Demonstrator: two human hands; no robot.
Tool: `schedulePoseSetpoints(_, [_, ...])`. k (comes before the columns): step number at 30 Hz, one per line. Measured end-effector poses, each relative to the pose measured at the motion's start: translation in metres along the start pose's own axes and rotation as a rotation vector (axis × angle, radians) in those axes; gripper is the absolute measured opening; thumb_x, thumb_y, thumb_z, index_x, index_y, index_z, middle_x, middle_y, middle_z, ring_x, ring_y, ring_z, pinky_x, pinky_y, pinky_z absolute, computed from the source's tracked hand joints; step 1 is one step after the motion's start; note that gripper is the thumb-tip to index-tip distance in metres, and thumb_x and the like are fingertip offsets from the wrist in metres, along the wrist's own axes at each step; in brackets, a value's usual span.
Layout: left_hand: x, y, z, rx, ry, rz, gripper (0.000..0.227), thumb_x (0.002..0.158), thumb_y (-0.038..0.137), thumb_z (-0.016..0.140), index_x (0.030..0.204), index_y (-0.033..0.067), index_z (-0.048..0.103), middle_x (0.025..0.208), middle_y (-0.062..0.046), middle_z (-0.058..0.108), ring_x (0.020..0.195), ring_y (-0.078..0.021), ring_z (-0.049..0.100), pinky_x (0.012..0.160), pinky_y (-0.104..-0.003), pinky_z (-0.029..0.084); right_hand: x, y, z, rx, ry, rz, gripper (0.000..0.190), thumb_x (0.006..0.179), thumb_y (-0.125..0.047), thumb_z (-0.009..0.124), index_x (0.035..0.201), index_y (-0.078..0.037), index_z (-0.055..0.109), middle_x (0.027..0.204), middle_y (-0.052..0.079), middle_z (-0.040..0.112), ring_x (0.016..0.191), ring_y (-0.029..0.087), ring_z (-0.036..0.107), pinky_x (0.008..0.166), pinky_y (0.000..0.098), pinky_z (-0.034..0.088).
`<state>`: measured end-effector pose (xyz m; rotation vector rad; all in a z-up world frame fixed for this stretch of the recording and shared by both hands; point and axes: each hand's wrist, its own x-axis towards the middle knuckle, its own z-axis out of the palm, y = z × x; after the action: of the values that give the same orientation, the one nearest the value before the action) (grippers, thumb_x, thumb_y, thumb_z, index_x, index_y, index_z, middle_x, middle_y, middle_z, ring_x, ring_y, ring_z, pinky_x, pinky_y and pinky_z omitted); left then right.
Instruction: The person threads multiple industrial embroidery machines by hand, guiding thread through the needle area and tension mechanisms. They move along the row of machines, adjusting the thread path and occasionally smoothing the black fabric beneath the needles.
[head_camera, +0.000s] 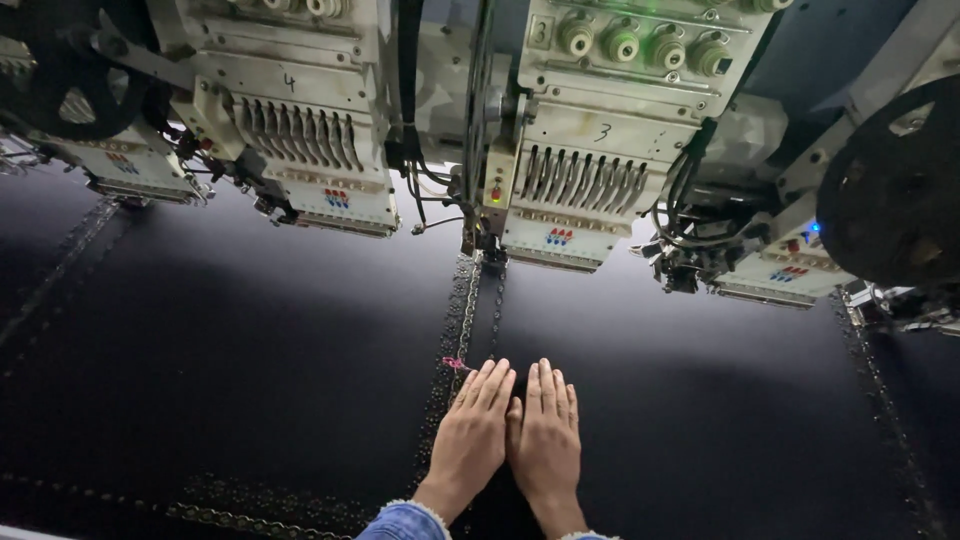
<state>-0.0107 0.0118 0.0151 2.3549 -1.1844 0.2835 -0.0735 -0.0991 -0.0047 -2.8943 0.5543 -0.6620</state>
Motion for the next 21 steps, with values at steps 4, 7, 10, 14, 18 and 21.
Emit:
schedulePoseSetpoints(4, [0.001,0.005,0.003,0.003,0.001,0.007,0.05,0.106,0.019,0.042,0.152,-0.0012,0.044,0.159,-0.018,0.043,0.15,-0.0292,0.035,0.125,-0.042,0.023,0.0,0.005,-0.003,-0.005,0.021,0.002,0.053,0.104,-0.029,0.041,0.15,-0.004,0.048,0.157,0.015,0.048,0.147,0.028,0.043,0.124,0.0436,0.029])
schedulePoseSetpoints(7, [0.001,0.01,0.004,0.003,0.013,0.01,0.05,0.105,0.02,0.043,0.15,-0.0024,0.045,0.157,-0.021,0.044,0.149,-0.0314,0.037,0.125,-0.044,0.024,-0.001,0.011,-0.009,0.067,-0.033,-0.012,0.052,0.105,-0.026,0.041,0.152,-0.005,0.046,0.158,0.015,0.047,0.147,0.027,0.042,0.124,0.0428,0.028])
schedulePoseSetpoints(10, [0.0,0.013,0.011,0.04,-0.005,-0.02,0.053,0.109,0.028,0.036,0.154,-0.001,0.04,0.161,-0.019,0.039,0.151,-0.0297,0.033,0.126,-0.042,0.02,0.0,0.016,-0.019,0.155,-0.113,-0.028,0.052,0.102,-0.019,0.044,0.152,-0.005,0.045,0.159,0.013,0.046,0.147,0.028,0.041,0.124,0.0415,0.028])
schedulePoseSetpoints(14, [0.003,0.018,0.016,0.058,0.009,-0.007,0.055,0.108,0.026,0.037,0.155,-0.0005,0.038,0.163,-0.018,0.036,0.152,-0.0286,0.031,0.127,-0.042,0.018,0.0,0.021,-0.021,0.179,-0.1,-0.022,0.052,0.098,-0.014,0.05,0.15,-0.007,0.05,0.156,0.011,0.05,0.144,0.026,0.045,0.123,0.039,0.03])
schedulePoseSetpoints(18, [0.005,0.021,0.019,0.053,-0.01,0.0,0.054,0.109,0.027,0.033,0.157,0.0008,0.035,0.165,-0.017,0.032,0.154,-0.0278,0.027,0.128,-0.042,0.015,-0.001,0.022,-0.024,0.2,-0.098,-0.005,0.052,0.096,-0.009,0.052,0.148,-0.009,0.053,0.153,0.009,0.054,0.142,0.025,0.048,0.122,0.0389,0.033])
schedulePoseSetpoints(21, [0.005,0.023,0.023,0.066,-0.021,0.025,0.054,0.109,0.025,0.03,0.157,-0.0009,0.033,0.165,-0.019,0.031,0.154,-0.0288,0.026,0.128,-0.042,0.015,-0.001,0.022,-0.032,0.228,-0.145,0.013,0.051,0.097,-0.009,0.053,0.148,-0.009,0.053,0.153,0.008,0.054,0.143,0.022,0.048,0.12,0.0365,0.035])
